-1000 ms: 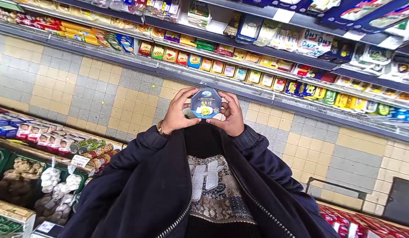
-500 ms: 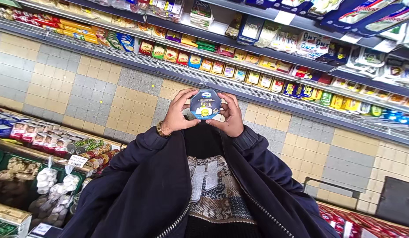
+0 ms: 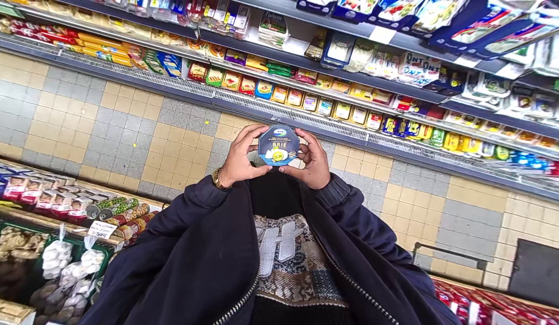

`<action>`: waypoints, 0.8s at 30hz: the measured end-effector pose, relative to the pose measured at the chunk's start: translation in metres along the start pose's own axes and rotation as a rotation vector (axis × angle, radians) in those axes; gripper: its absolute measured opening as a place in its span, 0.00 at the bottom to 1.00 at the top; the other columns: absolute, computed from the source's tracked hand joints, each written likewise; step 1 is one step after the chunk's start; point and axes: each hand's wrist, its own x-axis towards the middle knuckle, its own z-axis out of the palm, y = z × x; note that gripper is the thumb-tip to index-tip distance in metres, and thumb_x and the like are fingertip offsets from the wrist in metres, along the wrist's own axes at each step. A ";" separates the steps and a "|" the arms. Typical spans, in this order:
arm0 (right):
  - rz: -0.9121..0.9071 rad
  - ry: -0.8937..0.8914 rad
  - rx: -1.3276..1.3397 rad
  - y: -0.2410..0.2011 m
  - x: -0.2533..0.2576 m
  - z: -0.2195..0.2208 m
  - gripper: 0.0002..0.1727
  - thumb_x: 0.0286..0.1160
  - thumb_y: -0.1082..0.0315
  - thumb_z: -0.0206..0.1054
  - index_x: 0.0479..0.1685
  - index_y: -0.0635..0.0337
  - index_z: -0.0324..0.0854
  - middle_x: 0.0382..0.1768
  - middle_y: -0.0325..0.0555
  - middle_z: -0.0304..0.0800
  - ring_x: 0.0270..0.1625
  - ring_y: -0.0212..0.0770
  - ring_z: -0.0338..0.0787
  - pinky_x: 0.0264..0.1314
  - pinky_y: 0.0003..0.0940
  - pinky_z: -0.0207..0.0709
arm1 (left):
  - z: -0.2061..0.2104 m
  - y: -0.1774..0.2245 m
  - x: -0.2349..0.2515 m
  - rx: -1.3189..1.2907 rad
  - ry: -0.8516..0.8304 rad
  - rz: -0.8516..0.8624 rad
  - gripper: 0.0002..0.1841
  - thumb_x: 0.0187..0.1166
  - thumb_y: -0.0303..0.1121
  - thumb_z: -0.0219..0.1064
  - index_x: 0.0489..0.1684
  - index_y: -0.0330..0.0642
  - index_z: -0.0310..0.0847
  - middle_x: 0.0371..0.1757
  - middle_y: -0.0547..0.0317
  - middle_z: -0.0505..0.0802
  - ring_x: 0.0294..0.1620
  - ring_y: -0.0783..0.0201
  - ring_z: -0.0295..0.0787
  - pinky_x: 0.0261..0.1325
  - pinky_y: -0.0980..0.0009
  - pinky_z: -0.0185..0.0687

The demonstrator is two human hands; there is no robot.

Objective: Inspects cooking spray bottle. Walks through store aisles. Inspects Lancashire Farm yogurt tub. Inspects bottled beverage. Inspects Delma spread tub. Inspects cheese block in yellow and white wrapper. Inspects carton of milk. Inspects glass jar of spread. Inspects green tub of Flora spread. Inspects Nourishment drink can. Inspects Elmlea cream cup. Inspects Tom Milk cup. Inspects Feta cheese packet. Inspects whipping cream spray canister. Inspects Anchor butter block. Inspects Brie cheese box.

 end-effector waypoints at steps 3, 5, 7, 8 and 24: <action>-0.005 0.001 -0.033 0.001 0.008 0.001 0.57 0.44 0.67 0.92 0.83 0.67 0.65 0.77 0.59 0.71 0.60 0.46 0.92 0.56 0.42 0.94 | -0.004 -0.001 0.005 0.019 -0.004 0.002 0.47 0.49 0.28 0.89 0.78 0.32 0.72 0.78 0.41 0.76 0.71 0.49 0.85 0.63 0.52 0.93; -0.019 0.002 -0.037 0.003 0.014 0.000 0.54 0.44 0.66 0.92 0.81 0.67 0.68 0.76 0.58 0.73 0.60 0.45 0.92 0.56 0.41 0.94 | -0.006 -0.002 0.009 0.022 0.001 -0.002 0.47 0.49 0.28 0.89 0.78 0.32 0.72 0.78 0.41 0.76 0.71 0.49 0.85 0.63 0.52 0.93; -0.022 0.008 -0.007 0.007 0.020 -0.001 0.53 0.44 0.67 0.92 0.80 0.68 0.70 0.76 0.58 0.73 0.60 0.46 0.92 0.56 0.42 0.94 | -0.007 -0.005 0.013 0.020 0.009 -0.004 0.47 0.50 0.28 0.89 0.78 0.31 0.72 0.79 0.41 0.76 0.71 0.49 0.85 0.63 0.52 0.93; -0.019 0.011 0.009 0.009 0.023 -0.002 0.52 0.44 0.67 0.92 0.80 0.67 0.70 0.76 0.58 0.74 0.59 0.46 0.92 0.56 0.42 0.94 | -0.008 -0.006 0.016 0.018 0.014 -0.006 0.47 0.50 0.28 0.89 0.78 0.31 0.72 0.79 0.40 0.76 0.71 0.49 0.85 0.64 0.52 0.93; 0.232 0.095 -0.095 0.090 0.177 -0.096 0.59 0.40 0.78 0.89 0.87 0.58 0.65 0.75 0.59 0.78 0.54 0.47 0.94 0.49 0.43 0.94 | -0.018 -0.036 0.080 0.096 0.225 -0.116 0.33 0.67 0.31 0.81 0.72 0.28 0.76 0.75 0.40 0.82 0.74 0.48 0.82 0.67 0.52 0.89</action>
